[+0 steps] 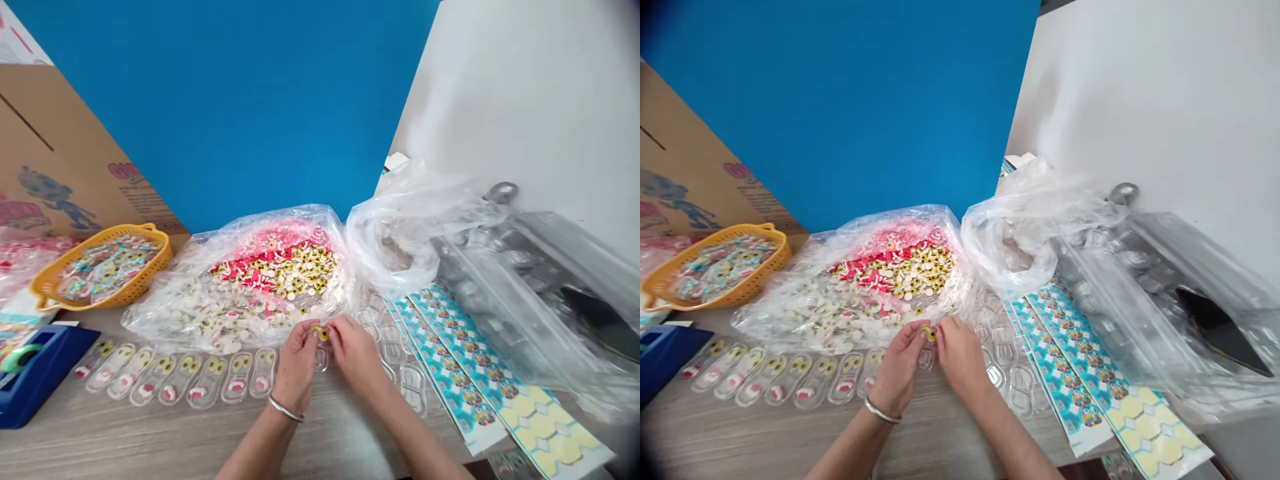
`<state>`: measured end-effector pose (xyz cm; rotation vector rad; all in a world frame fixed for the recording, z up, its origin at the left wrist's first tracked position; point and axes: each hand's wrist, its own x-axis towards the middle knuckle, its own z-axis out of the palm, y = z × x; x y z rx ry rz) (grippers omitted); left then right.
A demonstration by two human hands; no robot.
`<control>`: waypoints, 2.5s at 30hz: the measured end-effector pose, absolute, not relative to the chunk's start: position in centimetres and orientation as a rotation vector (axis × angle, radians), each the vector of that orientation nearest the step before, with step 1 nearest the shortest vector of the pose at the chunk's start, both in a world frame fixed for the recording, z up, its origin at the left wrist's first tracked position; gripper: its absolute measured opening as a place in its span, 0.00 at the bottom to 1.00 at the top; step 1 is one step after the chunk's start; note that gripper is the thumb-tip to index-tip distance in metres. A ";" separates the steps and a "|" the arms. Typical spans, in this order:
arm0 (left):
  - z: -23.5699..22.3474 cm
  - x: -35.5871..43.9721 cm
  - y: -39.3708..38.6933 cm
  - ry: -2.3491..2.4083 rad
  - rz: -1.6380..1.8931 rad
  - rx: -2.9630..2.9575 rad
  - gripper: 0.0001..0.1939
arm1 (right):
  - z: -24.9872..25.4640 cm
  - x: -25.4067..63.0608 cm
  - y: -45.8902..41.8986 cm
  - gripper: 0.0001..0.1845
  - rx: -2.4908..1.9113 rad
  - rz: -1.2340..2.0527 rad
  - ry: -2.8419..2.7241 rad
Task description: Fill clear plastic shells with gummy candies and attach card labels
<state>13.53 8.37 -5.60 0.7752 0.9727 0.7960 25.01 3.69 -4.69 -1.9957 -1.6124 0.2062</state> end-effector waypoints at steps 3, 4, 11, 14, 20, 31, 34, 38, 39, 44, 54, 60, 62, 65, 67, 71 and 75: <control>-5.1 13.5 10.5 0.990 0.832 0.669 0.14 | -4.7 27.4 7.0 0.12 -1.885 0.336 -1.549; -4.9 13.5 11.4 0.989 0.858 0.645 0.13 | -4.6 28.2 8.6 0.12 -1.897 0.311 -1.541; -4.6 15.1 16.3 0.976 0.947 0.466 0.10 | -4.7 32.2 18.7 0.20 -2.089 0.151 -1.494; -5.0 15.7 16.8 0.972 0.938 0.444 0.12 | -4.5 32.4 21.3 0.22 -2.136 0.091 -1.509; -5.4 15.3 17.0 0.955 1.049 0.451 0.14 | -3.4 30.7 27.3 0.24 -2.043 0.044 -1.757; -4.8 13.6 16.9 1.026 1.053 0.401 0.11 | -4.6 28.9 21.2 0.22 -1.903 0.129 -2.050; -5.4 13.0 16.6 1.022 0.992 0.396 0.12 | -5.2 29.5 18.9 0.29 -1.830 0.179 -2.108; -6.2 11.9 16.1 1.013 0.936 0.404 0.13 | -6.0 31.3 17.1 0.16 -1.814 0.230 -2.073; -6.3 11.7 16.0 1.013 0.934 0.404 0.13 | -6.1 31.6 16.8 0.13 -1.837 0.224 -2.030; -6.4 11.2 15.7 1.006 0.928 0.406 0.13 | -5.6 31.1 15.8 0.09 -1.946 0.171 -1.870; -6.8 11.1 15.7 0.987 0.924 0.372 0.12 | -6.3 26.5 18.7 0.07 -1.885 0.267 -2.107; -6.6 11.1 15.6 0.960 0.940 0.369 0.13 | -6.7 27.2 18.0 0.06 -1.939 0.260 -2.084; -6.5 11.2 15.6 0.959 0.944 0.374 0.14 | -6.7 27.2 17.7 0.06 -1.947 0.260 -2.090; -6.4 11.3 15.5 0.963 0.947 0.380 0.15 | -6.7 27.0 17.3 0.05 -1.955 0.250 -2.092; -6.4 11.3 15.4 0.965 0.951 0.381 0.14 | -6.8 26.7 17.1 0.06 -1.966 0.240 -2.085; -6.1 10.9 15.2 0.964 0.973 0.381 0.13 | -6.9 26.4 16.9 0.09 -1.971 0.239 -2.078; -5.8 10.4 15.0 0.970 1.013 0.390 0.14 | -6.9 26.0 16.3 0.08 -1.933 0.233 -2.092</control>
